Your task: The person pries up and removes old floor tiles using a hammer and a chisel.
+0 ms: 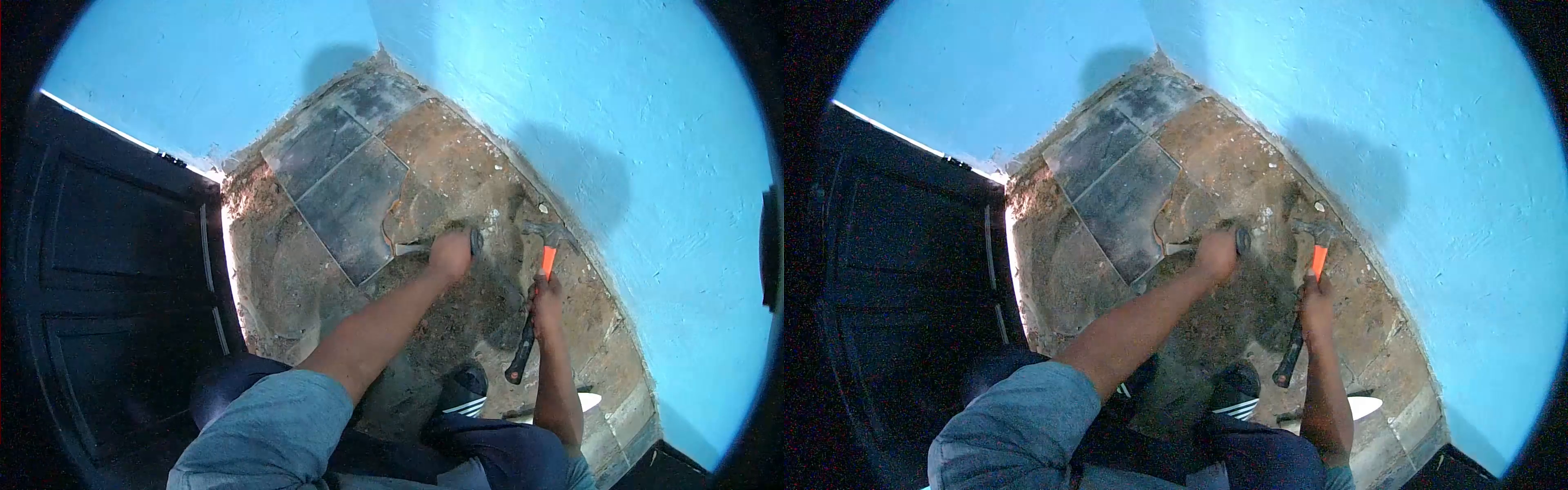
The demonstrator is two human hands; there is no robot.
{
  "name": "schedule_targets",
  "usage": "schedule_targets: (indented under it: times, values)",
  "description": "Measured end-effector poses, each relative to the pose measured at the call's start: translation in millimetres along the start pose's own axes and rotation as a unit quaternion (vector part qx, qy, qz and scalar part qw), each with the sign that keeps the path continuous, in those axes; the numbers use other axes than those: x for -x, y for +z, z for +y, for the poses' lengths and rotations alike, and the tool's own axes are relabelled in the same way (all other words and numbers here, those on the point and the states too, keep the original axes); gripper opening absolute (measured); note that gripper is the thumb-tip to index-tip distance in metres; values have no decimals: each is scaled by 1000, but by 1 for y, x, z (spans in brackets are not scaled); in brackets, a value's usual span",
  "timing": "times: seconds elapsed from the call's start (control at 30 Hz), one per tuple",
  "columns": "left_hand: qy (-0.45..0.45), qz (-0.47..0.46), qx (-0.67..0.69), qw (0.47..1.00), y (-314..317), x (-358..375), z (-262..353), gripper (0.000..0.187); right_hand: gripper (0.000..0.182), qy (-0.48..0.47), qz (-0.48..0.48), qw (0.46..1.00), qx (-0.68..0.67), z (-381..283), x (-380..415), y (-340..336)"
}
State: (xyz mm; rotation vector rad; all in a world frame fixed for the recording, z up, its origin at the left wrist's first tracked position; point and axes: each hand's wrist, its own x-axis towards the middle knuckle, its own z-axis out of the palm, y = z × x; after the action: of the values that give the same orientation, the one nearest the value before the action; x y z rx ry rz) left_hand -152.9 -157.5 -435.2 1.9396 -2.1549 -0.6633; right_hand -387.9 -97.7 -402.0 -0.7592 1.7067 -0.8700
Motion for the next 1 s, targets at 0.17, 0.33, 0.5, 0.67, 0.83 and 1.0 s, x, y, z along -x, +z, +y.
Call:
schedule_targets:
  times: [0.17,0.33,0.5,0.67,0.83,1.0]
  values:
    - [-55,-47,29,997,-5,-19,-8,21,29,-59,79,995,-22,-47,6,-27]
    - [-63,-22,12,998,10,-23,-9,21,29,-150,183,964,-123,-50,-5,-36]
    - [-51,16,-8,999,28,-24,-11,24,35,-215,29,958,189,33,-3,24]
    - [-40,-11,-21,999,9,-22,-12,25,36,-107,-15,973,204,37,-9,23]
    - [-46,-7,-20,999,12,-22,-11,23,29,-141,98,985,-22,-51,0,-15]
    - [-63,4,-7,998,20,-25,-14,23,30,-195,188,962,40,-12,-11,0]
